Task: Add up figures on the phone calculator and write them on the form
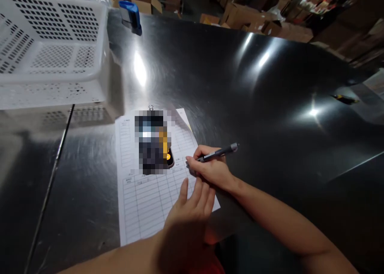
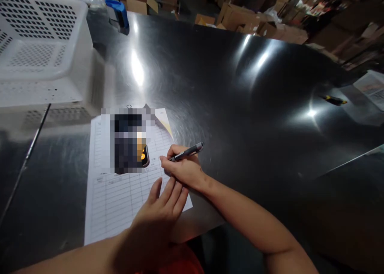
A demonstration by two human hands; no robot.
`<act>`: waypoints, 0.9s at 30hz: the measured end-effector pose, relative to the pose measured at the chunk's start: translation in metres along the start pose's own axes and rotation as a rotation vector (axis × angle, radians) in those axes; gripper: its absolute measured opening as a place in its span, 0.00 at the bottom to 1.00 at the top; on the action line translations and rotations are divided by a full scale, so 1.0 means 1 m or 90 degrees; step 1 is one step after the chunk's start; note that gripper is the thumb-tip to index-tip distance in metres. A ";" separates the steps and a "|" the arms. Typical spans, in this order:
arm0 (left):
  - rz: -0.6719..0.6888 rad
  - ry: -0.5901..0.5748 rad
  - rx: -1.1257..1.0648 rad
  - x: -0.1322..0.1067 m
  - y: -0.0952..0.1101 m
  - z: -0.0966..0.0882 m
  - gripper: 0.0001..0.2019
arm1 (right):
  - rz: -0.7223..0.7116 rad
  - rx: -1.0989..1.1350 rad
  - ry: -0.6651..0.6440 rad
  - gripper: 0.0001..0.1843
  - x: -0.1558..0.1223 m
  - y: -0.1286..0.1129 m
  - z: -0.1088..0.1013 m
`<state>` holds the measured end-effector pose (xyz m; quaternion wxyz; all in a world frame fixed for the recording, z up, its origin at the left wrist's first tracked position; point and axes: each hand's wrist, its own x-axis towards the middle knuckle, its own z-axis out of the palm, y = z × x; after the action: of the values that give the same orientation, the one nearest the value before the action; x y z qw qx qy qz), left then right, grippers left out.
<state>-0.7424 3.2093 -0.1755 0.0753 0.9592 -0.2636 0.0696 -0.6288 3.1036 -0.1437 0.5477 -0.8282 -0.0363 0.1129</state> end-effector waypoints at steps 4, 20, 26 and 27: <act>0.058 -0.055 -0.031 0.002 -0.008 -0.014 0.26 | -0.010 0.011 0.005 0.14 -0.001 -0.003 0.000; 0.117 -0.109 -0.106 0.002 -0.021 -0.025 0.51 | -0.003 -0.003 0.020 0.13 -0.002 -0.003 0.001; 0.141 -0.101 -0.088 0.002 -0.021 -0.027 0.51 | -0.002 -0.022 0.020 0.15 -0.002 -0.006 0.001; 0.140 -0.102 -0.085 0.002 -0.021 -0.027 0.51 | -0.006 -0.032 0.020 0.15 -0.002 -0.006 0.001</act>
<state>-0.7324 3.2309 -0.1512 0.1095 0.9198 -0.3764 -0.0167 -0.6306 3.1067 -0.1381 0.5278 -0.8432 -0.0344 0.0960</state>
